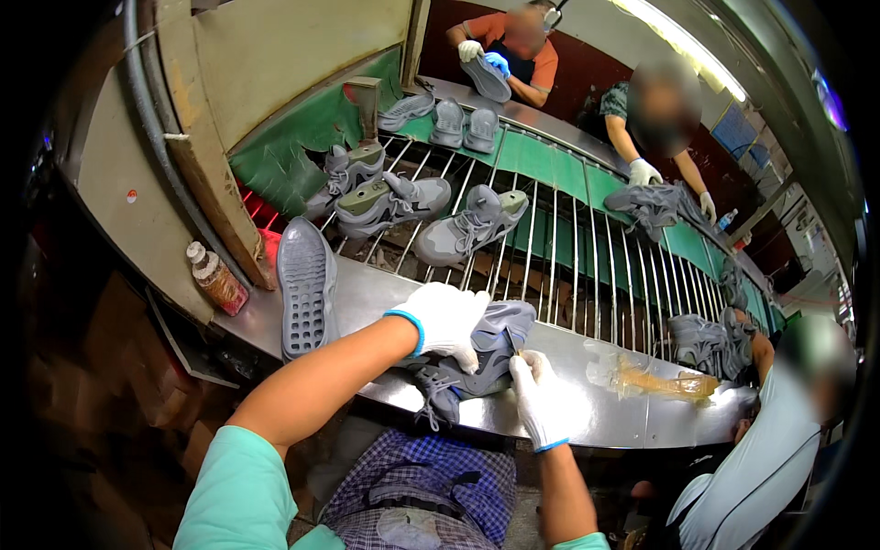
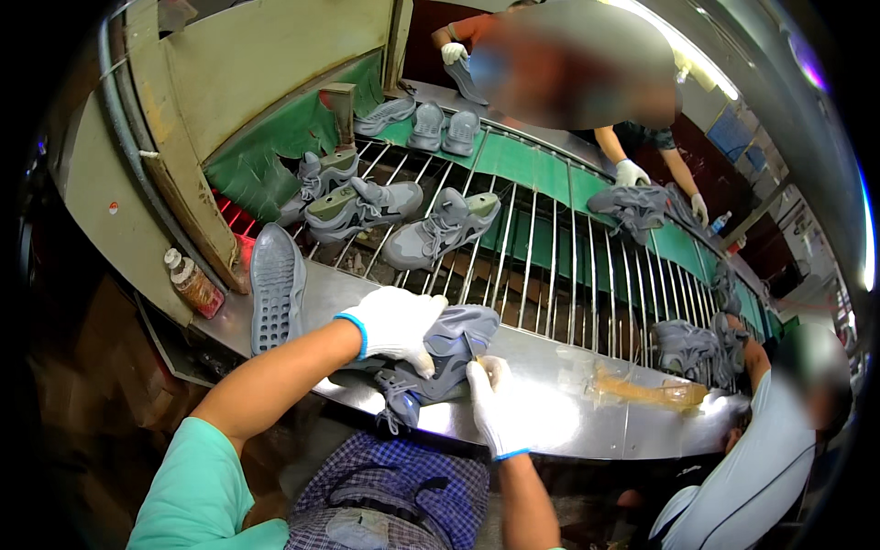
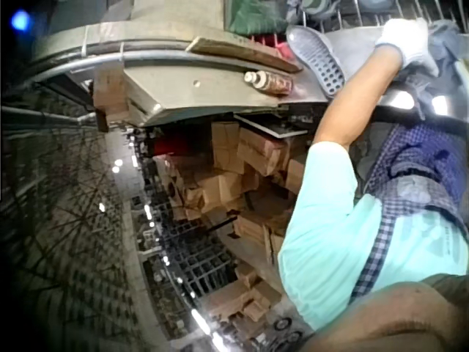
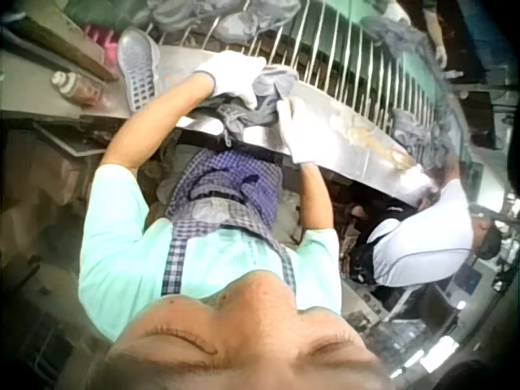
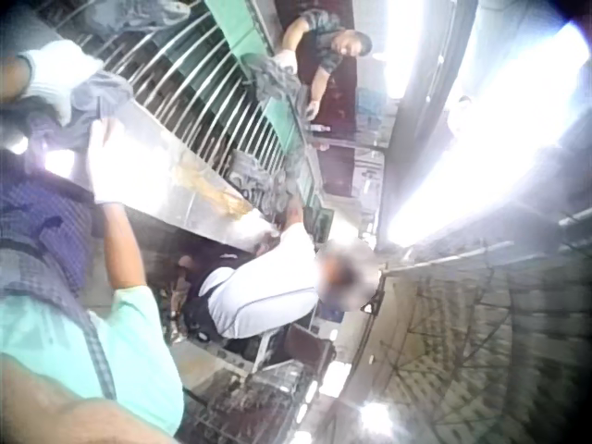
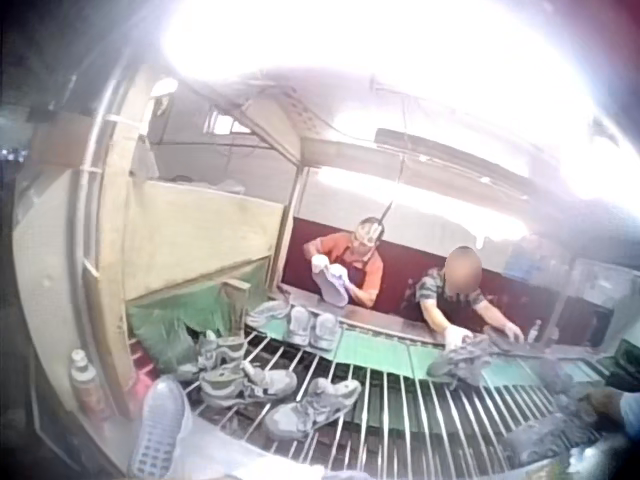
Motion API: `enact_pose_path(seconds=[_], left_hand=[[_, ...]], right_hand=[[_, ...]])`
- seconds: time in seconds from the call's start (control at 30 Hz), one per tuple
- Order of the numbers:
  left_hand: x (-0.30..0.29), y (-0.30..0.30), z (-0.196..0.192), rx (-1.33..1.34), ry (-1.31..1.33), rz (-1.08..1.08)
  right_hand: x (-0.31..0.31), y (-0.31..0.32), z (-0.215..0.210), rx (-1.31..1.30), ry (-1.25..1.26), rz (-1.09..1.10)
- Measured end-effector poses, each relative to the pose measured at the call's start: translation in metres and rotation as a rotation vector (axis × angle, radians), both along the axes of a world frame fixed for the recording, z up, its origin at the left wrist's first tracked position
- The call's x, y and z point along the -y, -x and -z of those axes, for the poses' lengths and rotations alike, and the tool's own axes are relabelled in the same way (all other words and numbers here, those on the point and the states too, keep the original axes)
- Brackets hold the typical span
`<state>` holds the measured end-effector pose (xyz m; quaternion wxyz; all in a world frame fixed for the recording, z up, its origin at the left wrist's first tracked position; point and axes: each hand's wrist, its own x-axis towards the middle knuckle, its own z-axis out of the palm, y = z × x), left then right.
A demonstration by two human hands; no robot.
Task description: The person cleans and trims the edges of shoes using a knife and their hands before placing them onto a moving conveyor belt.
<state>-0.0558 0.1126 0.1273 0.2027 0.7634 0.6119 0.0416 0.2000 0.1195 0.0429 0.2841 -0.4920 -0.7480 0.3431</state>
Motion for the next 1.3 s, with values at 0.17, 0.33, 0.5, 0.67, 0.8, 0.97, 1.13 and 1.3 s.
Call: enact_pose_path(seconds=[0.17,0.33,0.5,0.67,0.8,0.97,1.13,1.3], left_hand=[[0.005,0.011,-0.007,-0.047,0.065,-0.025],[0.009,0.0,-0.006,-0.007,0.026,0.005],[0.008,-0.001,0.0,-0.009,-0.003,0.028],[0.01,0.008,-0.01,-0.05,0.044,-0.005],[0.014,0.046,0.007,0.289,0.027,-0.143],[0.042,0.055,0.02,0.311,0.064,-0.217],[0.053,0.039,0.019,0.206,-0.035,-0.181],[0.061,0.031,0.006,0.093,-0.073,-0.199]], right_hand=[[-0.009,-0.001,-0.007,-0.281,0.494,-0.019],[0.002,-0.04,-0.083,0.239,-0.36,-0.359],[0.006,-0.012,-0.04,0.154,-0.316,-0.299],[0.003,0.01,-0.081,0.653,-0.084,-0.409],[0.008,-0.008,-0.048,0.288,-0.27,-0.395],[0.026,0.023,-0.065,-0.16,-0.405,-0.298],[0.022,0.028,-0.063,0.512,-0.211,-0.484],[0.035,0.031,-0.096,0.708,-0.221,-0.546]])
